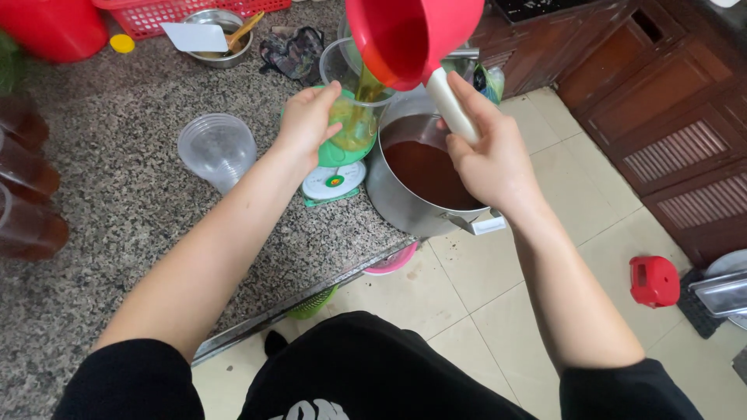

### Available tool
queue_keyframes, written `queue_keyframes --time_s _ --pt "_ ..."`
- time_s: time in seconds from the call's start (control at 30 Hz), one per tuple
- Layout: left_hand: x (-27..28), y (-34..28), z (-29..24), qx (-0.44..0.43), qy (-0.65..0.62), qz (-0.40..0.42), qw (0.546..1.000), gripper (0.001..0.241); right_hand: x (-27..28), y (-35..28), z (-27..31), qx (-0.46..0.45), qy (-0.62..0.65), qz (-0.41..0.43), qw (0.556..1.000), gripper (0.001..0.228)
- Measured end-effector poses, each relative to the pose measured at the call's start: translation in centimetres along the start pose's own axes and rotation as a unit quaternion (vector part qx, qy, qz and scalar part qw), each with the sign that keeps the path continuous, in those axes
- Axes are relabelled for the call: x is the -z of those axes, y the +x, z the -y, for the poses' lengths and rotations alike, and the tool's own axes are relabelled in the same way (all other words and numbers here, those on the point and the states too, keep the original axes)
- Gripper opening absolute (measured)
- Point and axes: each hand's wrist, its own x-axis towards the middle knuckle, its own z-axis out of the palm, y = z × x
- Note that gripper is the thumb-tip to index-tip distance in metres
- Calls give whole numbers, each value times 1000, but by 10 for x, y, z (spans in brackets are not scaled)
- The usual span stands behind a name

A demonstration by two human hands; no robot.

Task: Pouring a dark liquid from a large metal pot into individual plastic cups using a red ladle.

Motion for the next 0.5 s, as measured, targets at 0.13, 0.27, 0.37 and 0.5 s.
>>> queue_keyframes --time_s 0.13,0.27,0.37,0.5 --pt "1 -2 0 10 9 -2 1000 30 -1 -4 4 62 -36 4 997 70" --pt "2 -4 0 5 4 12 1000 40 -1 -10 20 58 -72 -1 996 72" --pt "7 -7 -4 6 23 15 1000 52 -2 -12 22 74 -82 -8 994 74" --pt "20 -7 -3 26 35 -21 999 65 1 -11 8 131 -91 -6 987 73"
